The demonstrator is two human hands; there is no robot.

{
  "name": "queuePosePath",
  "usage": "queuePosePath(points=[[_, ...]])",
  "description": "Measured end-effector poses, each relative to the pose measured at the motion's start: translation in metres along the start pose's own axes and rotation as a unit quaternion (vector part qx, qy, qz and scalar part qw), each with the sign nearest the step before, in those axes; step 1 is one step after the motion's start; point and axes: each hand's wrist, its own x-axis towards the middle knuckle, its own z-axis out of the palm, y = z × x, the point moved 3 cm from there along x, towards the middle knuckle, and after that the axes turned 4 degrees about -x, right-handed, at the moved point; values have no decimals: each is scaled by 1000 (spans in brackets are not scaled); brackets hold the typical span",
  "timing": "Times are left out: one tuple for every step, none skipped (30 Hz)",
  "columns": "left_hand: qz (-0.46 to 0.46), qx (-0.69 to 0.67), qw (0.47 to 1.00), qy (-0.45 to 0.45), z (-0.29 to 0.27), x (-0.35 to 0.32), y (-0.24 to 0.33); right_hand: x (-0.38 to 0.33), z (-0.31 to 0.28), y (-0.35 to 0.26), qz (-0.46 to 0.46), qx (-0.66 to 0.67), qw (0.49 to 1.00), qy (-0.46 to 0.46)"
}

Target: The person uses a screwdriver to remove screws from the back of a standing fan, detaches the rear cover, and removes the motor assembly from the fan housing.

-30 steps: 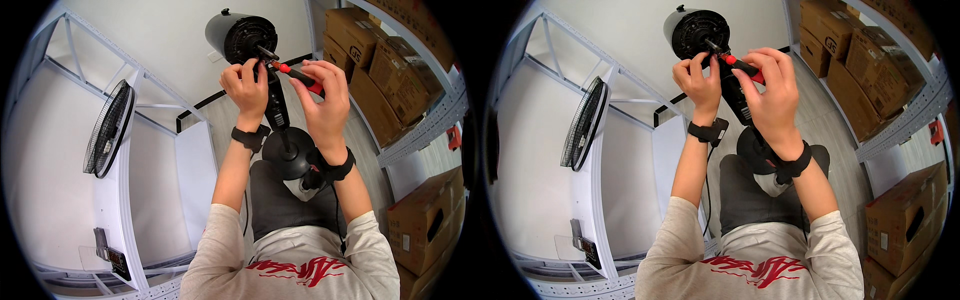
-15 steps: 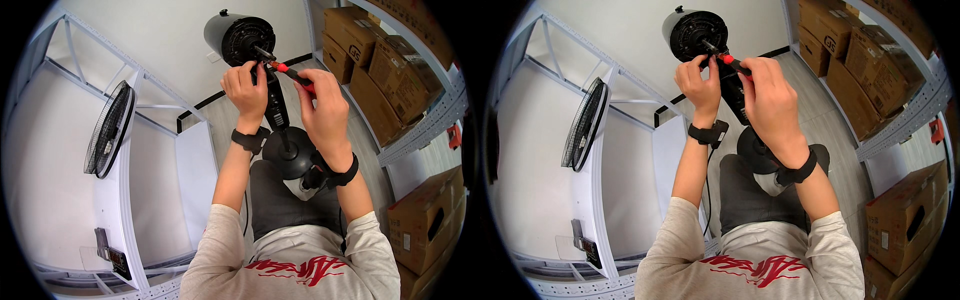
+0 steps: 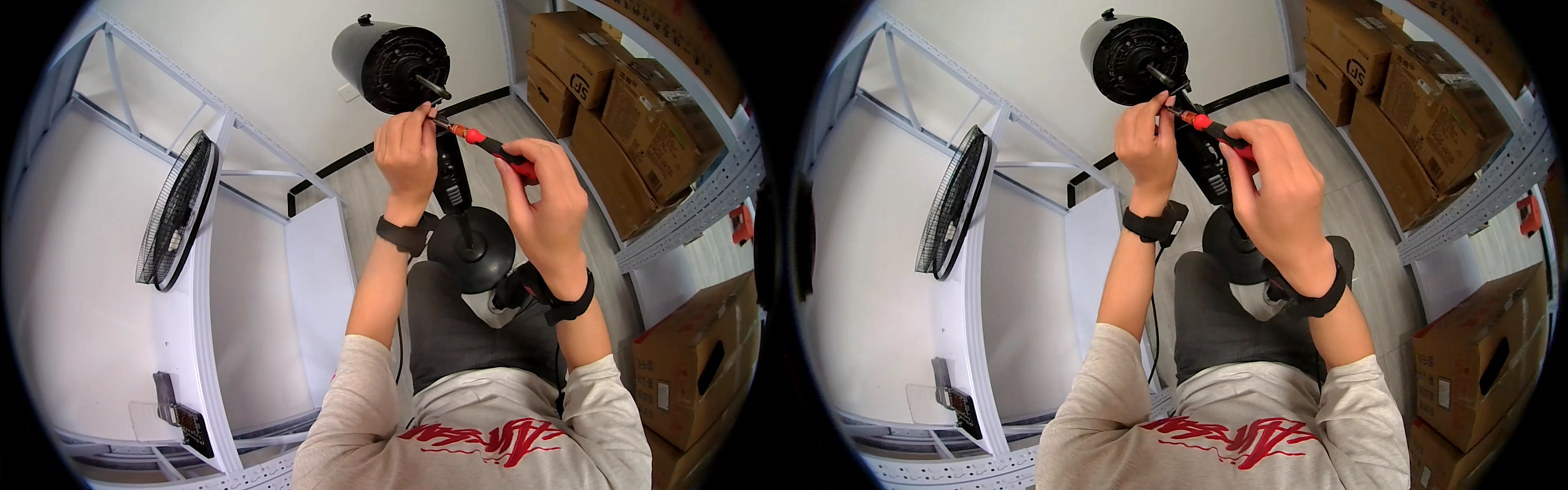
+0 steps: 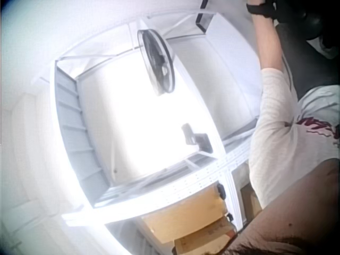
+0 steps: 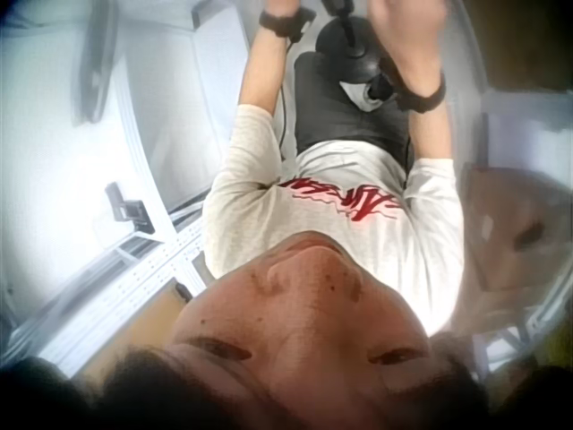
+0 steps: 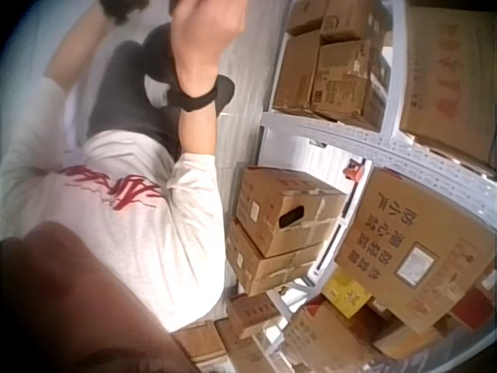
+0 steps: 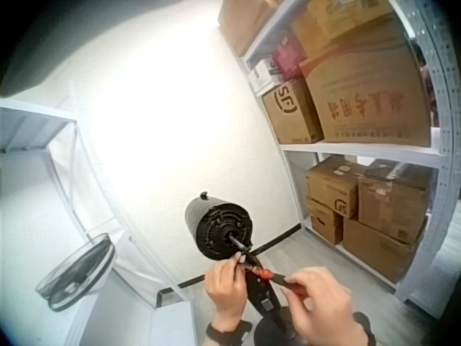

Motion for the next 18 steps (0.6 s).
queuePosePath(points=[[-6, -11, 1000, 0, -1, 0, -1, 0, -2, 0, 0, 3, 1000, 0], [-13, -21, 1000, 0, -3, 0, -3, 0, -4, 0, 0, 7, 1000, 0], [-19, -34, 999, -1, -4, -1, -3, 1, -8, 2, 7, -2, 1000, 8], [-46, -52, 998, -8, -5, -2, -5, 3, -13, 3, 15, -10, 1000, 16], [-74, -71, 995, -15, -6, -3, -5, 5, -18, 3, 22, -19, 999, 24], [-101, -89, 991, -22, -9, -4, -5, 9, -21, 3, 26, -26, 998, 40], [-161, -131, 978, -12, -11, -4, -7, 13, -20, 3, 16, -31, 998, 48], [-221, -172, 960, -3, -12, -4, -7, 18, -18, 5, 6, -36, 998, 55], [-278, -212, 937, 7, -15, -4, -8, 23, -16, 6, -4, -40, 997, 63], [-287, -218, 933, -1, -20, -1, -9, 26, -12, 7, -14, -31, 997, 65], [-307, -250, 918, 9, -24, 2, -13, 28, -9, 8, -20, -26, 997, 67], [-327, -282, 902, 19, -27, 3, -16, 30, -6, 9, -27, -22, 997, 70], [-347, -314, 883, 29, -30, 5, -20, 32, -3, 11, -34, -18, 997, 73], [-367, -310, 877, 14, -34, 7, -22, 34, -2, 12, -38, -21, 996, 73], [-366, -315, 875, 26, -38, 8, -26, 35, 1, 12, -41, -22, 996, 73], [-365, -319, 874, 38, -41, 10, -30, 37, 2, 12, -45, -24, 996, 73], [-364, -323, 872, 51, -44, 10, -35, 37, 4, 12, -41, -25, 996, 71], [-363, -324, 872, 54, -45, 9, -41, 38, 6, 12, -37, -26, 997, 70]])
